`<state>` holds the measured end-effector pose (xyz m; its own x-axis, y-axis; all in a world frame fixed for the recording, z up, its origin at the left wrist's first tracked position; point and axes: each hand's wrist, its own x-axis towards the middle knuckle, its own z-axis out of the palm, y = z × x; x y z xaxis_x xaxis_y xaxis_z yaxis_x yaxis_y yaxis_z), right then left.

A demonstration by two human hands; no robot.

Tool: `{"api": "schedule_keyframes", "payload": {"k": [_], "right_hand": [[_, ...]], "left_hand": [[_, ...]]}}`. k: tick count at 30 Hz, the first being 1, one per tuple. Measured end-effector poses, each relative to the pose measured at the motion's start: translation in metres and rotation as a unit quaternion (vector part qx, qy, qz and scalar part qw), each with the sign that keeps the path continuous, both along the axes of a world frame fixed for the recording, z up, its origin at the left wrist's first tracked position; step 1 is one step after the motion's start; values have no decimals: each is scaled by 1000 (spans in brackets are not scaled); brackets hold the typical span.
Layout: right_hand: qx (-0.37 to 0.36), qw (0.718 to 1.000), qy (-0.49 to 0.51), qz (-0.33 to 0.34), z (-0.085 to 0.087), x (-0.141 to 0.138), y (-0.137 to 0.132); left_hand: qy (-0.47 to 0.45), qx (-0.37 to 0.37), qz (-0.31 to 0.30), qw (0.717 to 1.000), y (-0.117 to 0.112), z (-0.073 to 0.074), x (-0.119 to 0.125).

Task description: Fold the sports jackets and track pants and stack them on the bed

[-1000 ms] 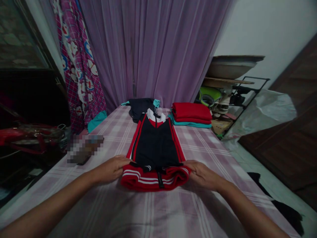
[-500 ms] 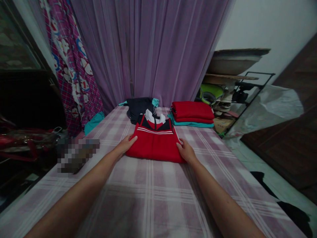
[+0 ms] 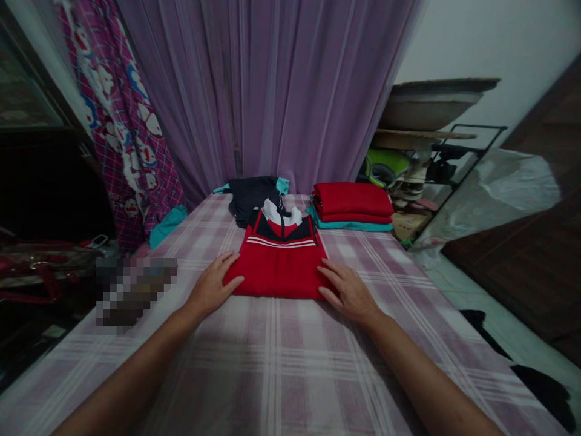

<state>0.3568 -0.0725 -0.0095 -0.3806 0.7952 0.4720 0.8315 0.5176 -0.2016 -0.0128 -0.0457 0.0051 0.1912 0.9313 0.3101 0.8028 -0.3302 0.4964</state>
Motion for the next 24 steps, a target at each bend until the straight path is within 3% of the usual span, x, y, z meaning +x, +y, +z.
{"api": "schedule_keyframes", "payload": {"k": [2, 5, 8, 10, 12, 16, 19, 22, 24], "right_hand": [[-17, 1000, -13, 8, -5, 6, -6], [-38, 999, 17, -28, -7, 5, -8], [-80, 984, 70, -141, -3, -9, -3], [-130, 963, 77, -222, 2, -21, 2], [-174, 948, 59, -259, 5, -30, 4], [-201, 946, 43, -251, 3, -29, -6], [-213, 954, 61, -203, -1, -14, -24], [-243, 947, 112, -181, 1, 0, -29], [-257, 930, 180, -193, 5, 4, -21]], "left_hand": [[25, -6, -45, 999, -8, 0, -6], [-29, -54, 9, 998, -9, -1, -9], [-80, -111, 93, 986, -1, 0, -1], [-58, -140, 113, 982, 4, 2, 7], [-33, -145, 125, 981, 6, 3, 15], [-87, -141, 128, 978, -10, 0, 16], [-176, -201, 68, 961, -32, -3, 5], [-247, -247, 26, 937, -42, 0, -5], [-282, -236, 50, 929, -37, 6, -6]]}}
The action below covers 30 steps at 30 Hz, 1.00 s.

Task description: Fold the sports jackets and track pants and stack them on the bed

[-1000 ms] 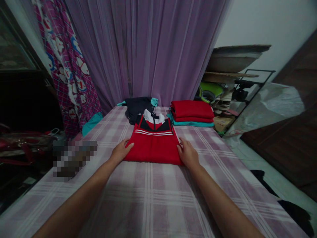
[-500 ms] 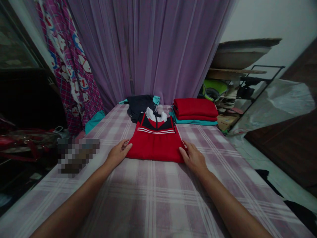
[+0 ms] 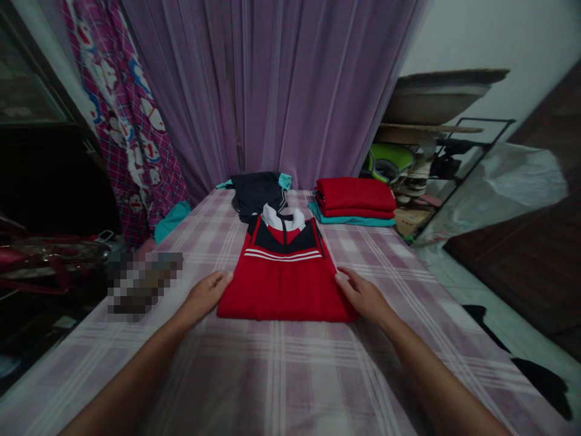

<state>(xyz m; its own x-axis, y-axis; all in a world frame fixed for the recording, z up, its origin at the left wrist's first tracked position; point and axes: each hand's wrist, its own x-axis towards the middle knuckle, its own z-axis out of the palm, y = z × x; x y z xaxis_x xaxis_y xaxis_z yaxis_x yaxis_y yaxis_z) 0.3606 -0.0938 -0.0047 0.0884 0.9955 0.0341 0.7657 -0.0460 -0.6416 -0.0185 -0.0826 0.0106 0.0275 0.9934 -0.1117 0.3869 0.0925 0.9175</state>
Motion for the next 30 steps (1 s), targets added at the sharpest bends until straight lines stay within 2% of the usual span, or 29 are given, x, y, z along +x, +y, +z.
{"api": "schedule_keyframes", "payload": {"k": [3, 6, 9, 11, 13, 15, 18, 20, 21, 23, 26, 28, 30], "right_hand": [[-46, 987, 156, -6, 8, -2, 20], [-136, 946, 293, 25, 13, -9, 30], [-183, 916, 353, 46, 16, -14, 30], [-188, 913, 357, 66, 19, -17, 28], [-180, 925, 325, 80, 22, -20, 29], [-144, 951, 265, 72, 25, -23, 31], [-7, 987, 157, 39, 27, -21, 32], [76, 994, 75, -8, 24, -16, 30], [92, 995, 30, -38, 21, -13, 28], [71, 992, -52, -85, 11, -9, 23], [9, 990, -111, -84, -3, -5, 20], [5, 991, -105, -84, -5, -4, 18], [49, 991, -77, -95, -1, -3, 15]], "left_hand": [[-25, -35, 40, 998, 19, 10, 6], [-31, -102, -5, 994, 34, 16, 12], [-30, -133, -24, 990, 37, 17, 15], [-27, -127, -19, 991, 37, 18, 18], [-27, -108, -28, 993, 36, 19, 21], [-17, -81, -36, 996, 37, 22, 24], [15, -17, -20, 1000, 41, 24, 23], [39, 18, 5, 999, 43, 20, 21], [50, 24, 17, 998, 44, 16, 19], [70, 14, 37, 997, 45, 7, 17], [98, -9, 47, 994, 46, -3, 17], [134, -11, 54, 990, 45, -1, 16], [194, 7, 63, 979, 39, 6, 16]]}}
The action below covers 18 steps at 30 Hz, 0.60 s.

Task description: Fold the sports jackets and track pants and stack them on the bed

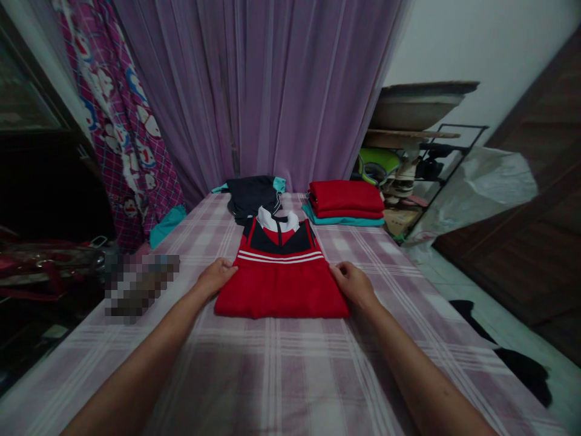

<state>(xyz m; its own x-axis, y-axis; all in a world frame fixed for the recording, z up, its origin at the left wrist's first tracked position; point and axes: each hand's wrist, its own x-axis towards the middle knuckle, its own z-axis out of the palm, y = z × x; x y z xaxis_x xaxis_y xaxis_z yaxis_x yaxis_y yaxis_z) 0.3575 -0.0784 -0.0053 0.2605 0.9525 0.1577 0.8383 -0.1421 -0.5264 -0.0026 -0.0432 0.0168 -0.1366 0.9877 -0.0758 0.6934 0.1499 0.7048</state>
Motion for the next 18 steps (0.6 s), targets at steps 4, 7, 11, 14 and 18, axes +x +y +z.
{"api": "schedule_keyframes", "payload": {"k": [4, 7, 11, 14, 18], "right_hand": [[157, 974, -17, 164, 7, -2, -11], [100, 941, -82, 313, 0, -5, -16], [-8, 932, -91, 352, -7, -2, -18], [-19, 923, -88, 373, 0, 8, -27], [-1, 913, -106, 395, 8, 22, -46]], "left_hand": [[152, 172, -129, 965, -18, 12, 7], [233, 178, -289, 911, -26, 4, 15], [263, 85, -330, 902, -23, -11, 17], [232, 94, -342, 906, -27, -10, 6], [205, 103, -378, 897, -49, -7, -20]]}}
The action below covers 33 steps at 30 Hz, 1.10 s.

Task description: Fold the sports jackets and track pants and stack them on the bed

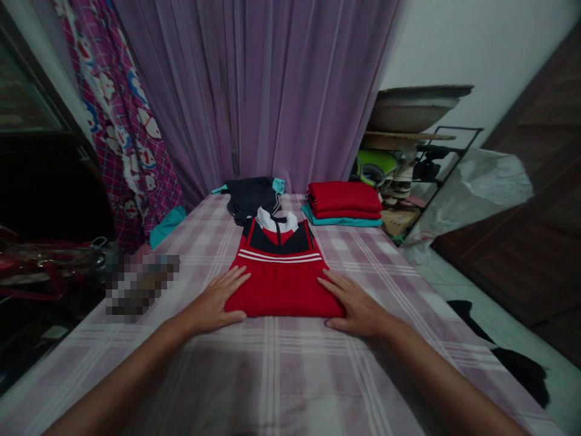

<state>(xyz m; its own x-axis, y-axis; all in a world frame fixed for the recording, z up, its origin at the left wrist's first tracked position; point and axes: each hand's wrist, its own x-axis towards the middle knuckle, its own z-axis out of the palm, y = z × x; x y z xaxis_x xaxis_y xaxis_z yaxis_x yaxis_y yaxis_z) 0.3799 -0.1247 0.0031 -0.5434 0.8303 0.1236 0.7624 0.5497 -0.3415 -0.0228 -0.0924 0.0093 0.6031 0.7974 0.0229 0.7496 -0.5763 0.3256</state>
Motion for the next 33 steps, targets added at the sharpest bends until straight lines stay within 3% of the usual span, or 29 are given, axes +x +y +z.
{"api": "schedule_keyframes", "payload": {"k": [5, 10, 15, 19, 23, 25, 28, 31, 33], "right_hand": [[90, 995, 33, -7, -11, 4, -4], [95, 992, 57, -67, -10, -8, 9], [22, 990, 57, -127, 32, -17, 8], [-53, 990, 49, -118, 70, -7, -10], [-159, 973, 138, -95, 91, 11, -6], [-178, 960, 183, -118, 97, 13, 15], [-211, 923, 257, -193, 102, 3, 59], [-287, 865, 307, -275, 89, -16, 93], [-282, 853, 314, -308, 69, -28, 103]], "left_hand": [[26, -15, 7, 1000, -12, -1, -25], [-23, -5, 34, 999, 2, 4, -18], [-140, -7, 114, 984, 7, 27, -6], [-185, -42, 160, 969, -16, 63, -6], [-197, -84, 192, 958, -28, 95, -4], [-206, -83, 207, 953, -12, 104, 0], [-222, -88, 275, 931, 32, 107, 11], [-271, -169, 312, 895, 72, 93, 23], [-300, -202, 314, 878, 86, 76, 30]]}}
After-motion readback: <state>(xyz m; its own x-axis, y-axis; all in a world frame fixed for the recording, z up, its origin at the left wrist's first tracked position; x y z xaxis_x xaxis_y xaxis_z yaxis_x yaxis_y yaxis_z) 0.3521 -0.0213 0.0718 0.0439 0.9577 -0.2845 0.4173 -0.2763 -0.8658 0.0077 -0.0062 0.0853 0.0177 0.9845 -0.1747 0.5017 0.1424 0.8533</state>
